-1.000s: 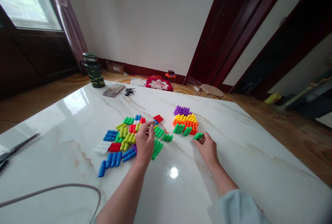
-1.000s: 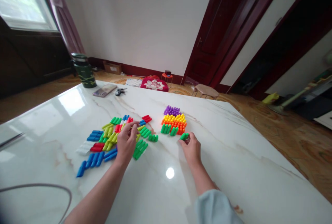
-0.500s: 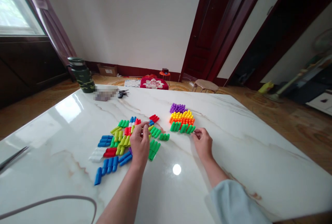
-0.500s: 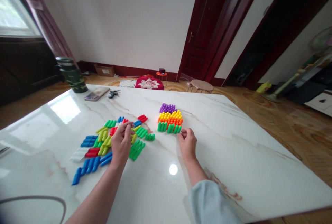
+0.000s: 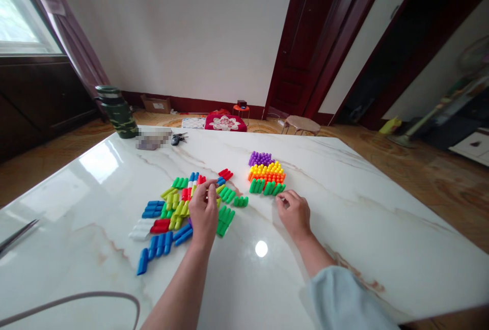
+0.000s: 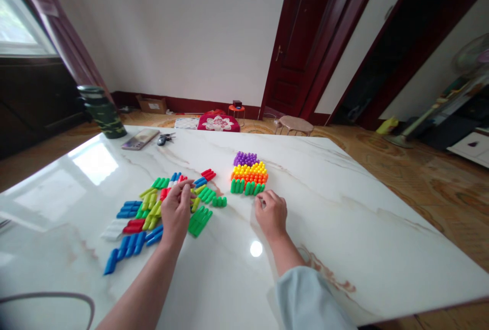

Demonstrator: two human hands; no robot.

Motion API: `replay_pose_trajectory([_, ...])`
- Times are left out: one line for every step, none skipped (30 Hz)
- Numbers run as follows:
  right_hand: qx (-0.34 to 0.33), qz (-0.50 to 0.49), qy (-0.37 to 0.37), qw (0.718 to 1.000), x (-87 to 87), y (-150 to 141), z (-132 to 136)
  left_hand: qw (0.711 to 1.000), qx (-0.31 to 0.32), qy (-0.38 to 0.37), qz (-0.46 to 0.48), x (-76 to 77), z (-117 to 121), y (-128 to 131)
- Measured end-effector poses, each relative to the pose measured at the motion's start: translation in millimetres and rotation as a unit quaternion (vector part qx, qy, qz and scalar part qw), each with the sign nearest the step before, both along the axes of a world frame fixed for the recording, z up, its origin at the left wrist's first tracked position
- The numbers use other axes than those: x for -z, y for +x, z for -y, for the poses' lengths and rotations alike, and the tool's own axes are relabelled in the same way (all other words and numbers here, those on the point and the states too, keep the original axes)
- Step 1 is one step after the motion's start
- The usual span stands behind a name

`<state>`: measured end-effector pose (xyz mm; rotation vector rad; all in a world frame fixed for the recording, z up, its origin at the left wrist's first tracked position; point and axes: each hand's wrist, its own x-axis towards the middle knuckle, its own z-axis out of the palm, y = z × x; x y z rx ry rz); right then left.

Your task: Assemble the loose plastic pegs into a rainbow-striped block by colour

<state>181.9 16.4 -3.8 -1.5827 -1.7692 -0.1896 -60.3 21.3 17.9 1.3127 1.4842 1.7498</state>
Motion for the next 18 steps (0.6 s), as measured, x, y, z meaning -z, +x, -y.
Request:
replay_pose_trajectory([-0.014, 0.010, -0.003, 1.000, -0.9, -1.3, 0.8, 1.000, 0.000, 0.000, 0.000, 0.2, -0.1, 0.0])
replay_pose_trajectory([-0.028, 0.020, -0.007, 0.999, -1.7, -2.7, 1.5, 1.000, 0.000, 0.000, -0.001, 0.5, -0.3, 0.1])
replay_pose_trajectory([-0.041, 0.032, -0.011, 0.999, -2.4, -3.9, 1.8, 1.000, 0.000, 0.000, -0.002, 0.7, -0.5, 0.0])
replay_pose_trajectory([-0.049, 0.044, -0.015, 0.998, -2.9, -4.9, 1.9, 1.000, 0.001, 0.000, -0.002, 1.0, -0.7, -0.1])
replay_pose_trajectory([-0.052, 0.057, -0.018, 0.997, -3.2, -5.6, 1.7, 1.000, 0.001, 0.000, -0.003, 1.2, -0.9, -0.2])
replay_pose_trajectory([-0.052, 0.070, -0.021, 0.996, -3.3, -5.9, 1.3, 1.000, 0.001, 0.000, -0.004, 1.4, -1.0, -0.3])
replay_pose_trajectory([-0.052, 0.081, -0.023, 0.995, -3.1, -5.7, 0.9, 1.000, 0.001, -0.001, -0.005, 1.5, -1.0, -0.4])
replay_pose_trajectory([-0.053, 0.090, -0.026, 0.994, -2.8, -5.3, 0.6, 1.000, 0.001, -0.002, -0.005, 1.5, -0.9, -0.6])
replay_pose_trajectory([-0.055, 0.096, -0.028, 0.993, -2.4, -4.8, 0.5, 1.000, 0.001, -0.002, -0.006, 1.5, -0.8, -0.7])
replay_pose_trajectory([-0.059, 0.098, -0.031, 0.993, -2.0, -4.4, 0.7, 1.000, 0.000, -0.002, -0.007, 1.4, -0.7, -0.7])
replay_pose_trajectory([-0.066, 0.095, -0.034, 0.993, -1.6, -4.7, 1.2, 1.000, -0.001, -0.001, -0.006, 1.4, -0.6, -0.7])
replay_pose_trajectory([-0.076, 0.084, -0.037, 0.993, -1.3, -6.0, 1.9, 1.000, -0.001, 0.000, -0.004, 1.3, -0.6, -0.7])
replay_pose_trajectory([-0.089, 0.064, -0.043, 0.993, -1.3, -8.7, 2.8, 1.000, -0.002, 0.000, -0.001, 1.3, -0.6, -0.5])
replay_pose_trajectory([-0.106, 0.036, -0.051, 0.992, -1.5, -13.3, 3.8, 1.000, -0.001, 0.000, 0.001, 1.3, -0.7, -0.4])
replay_pose_trajectory([-0.124, 0.003, -0.061, 0.990, -1.9, -19.8, 4.7, 1.000, 0.000, 0.000, 0.003, 1.2, -0.9, -0.2])
replay_pose_trajectory([-0.140, -0.031, -0.073, 0.987, -2.6, -28.2, 5.5, 1.000, 0.002, -0.001, 0.004, 1.1, -0.9, 0.0])
replay_pose_trajectory([-0.153, -0.060, -0.085, 0.983, -3.3, -38.1, 6.0, 1.000, 0.003, -0.002, 0.004, 1.0, -0.9, 0.1])
replay_pose_trajectory([-0.161, -0.083, -0.094, 0.979, -4.1, -48.9, 6.3, 1.000, 0.003, -0.003, 0.004, 0.7, -0.8, 0.1])
